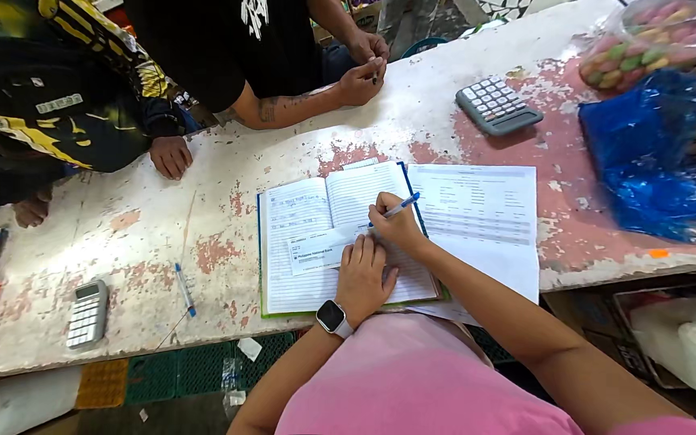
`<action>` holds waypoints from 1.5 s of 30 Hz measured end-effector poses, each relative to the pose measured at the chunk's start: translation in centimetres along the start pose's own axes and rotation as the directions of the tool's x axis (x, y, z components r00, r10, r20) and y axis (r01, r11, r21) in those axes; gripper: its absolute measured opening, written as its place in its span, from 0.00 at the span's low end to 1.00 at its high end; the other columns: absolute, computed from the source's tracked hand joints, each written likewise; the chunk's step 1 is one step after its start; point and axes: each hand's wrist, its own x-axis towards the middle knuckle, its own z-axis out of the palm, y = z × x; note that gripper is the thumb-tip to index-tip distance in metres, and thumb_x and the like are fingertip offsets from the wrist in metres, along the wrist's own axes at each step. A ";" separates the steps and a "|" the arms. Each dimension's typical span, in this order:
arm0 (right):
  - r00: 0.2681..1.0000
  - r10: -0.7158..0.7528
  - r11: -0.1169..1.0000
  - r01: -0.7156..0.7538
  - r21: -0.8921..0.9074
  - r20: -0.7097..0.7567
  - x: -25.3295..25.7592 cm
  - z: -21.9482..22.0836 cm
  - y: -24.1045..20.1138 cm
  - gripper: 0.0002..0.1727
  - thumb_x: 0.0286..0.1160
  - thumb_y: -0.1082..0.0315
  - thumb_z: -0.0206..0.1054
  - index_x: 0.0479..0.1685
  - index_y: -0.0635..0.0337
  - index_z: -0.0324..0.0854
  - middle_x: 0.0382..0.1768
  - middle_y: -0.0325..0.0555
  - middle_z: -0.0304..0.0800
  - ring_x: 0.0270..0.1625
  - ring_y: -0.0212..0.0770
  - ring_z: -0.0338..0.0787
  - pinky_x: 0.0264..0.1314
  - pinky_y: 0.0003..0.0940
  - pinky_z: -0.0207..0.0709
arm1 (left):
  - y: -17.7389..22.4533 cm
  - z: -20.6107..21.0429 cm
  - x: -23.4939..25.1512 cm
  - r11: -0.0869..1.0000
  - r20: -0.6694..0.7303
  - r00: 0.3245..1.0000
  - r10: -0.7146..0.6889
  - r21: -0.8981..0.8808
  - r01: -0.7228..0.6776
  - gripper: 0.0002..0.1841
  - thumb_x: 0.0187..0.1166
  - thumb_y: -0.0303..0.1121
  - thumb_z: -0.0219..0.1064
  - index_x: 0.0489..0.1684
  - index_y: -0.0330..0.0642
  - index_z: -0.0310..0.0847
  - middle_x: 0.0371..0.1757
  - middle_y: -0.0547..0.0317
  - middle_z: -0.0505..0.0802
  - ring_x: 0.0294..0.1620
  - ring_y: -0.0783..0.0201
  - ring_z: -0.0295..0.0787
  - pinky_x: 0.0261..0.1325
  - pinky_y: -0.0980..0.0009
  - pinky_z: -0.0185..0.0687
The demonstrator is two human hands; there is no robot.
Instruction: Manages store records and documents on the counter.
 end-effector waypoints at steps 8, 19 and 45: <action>1.000 0.024 1.000 -0.025 0.010 0.011 0.1 -0.2 -0.1 0.14 0.71 0.76 0.63 0.18 0.62 0.67 0.15 0.38 0.66 0.19 0.27 0.67 0.23 0.21 0.62 | 0.0 0.0 0.1 1.000 -0.004 1.000 0.007 0.004 -0.007 0.27 0.80 0.53 0.60 0.56 0.36 0.89 0.68 0.39 0.90 0.71 0.41 0.85 0.70 0.46 0.77; 0.997 0.071 0.996 -0.070 0.046 -0.026 -0.1 -0.9 0.2 0.15 0.70 0.76 0.63 0.17 0.59 0.65 0.15 0.35 0.65 0.18 0.24 0.66 0.23 0.18 0.61 | 0.0 0.0 0.0 1.000 0.007 1.000 0.007 0.015 -0.007 0.28 0.81 0.54 0.59 0.58 0.37 0.88 0.69 0.39 0.89 0.72 0.42 0.85 0.70 0.47 0.77; 0.995 0.040 0.998 -0.036 0.049 -0.088 -0.2 -1.5 0.8 0.16 0.68 0.77 0.63 0.15 0.57 0.63 0.13 0.32 0.63 0.17 0.22 0.64 0.22 0.16 0.57 | 0.0 -0.2 0.0 1.000 0.047 0.999 -0.008 0.003 0.008 0.29 0.82 0.53 0.58 0.61 0.35 0.87 0.71 0.38 0.87 0.74 0.41 0.83 0.72 0.46 0.76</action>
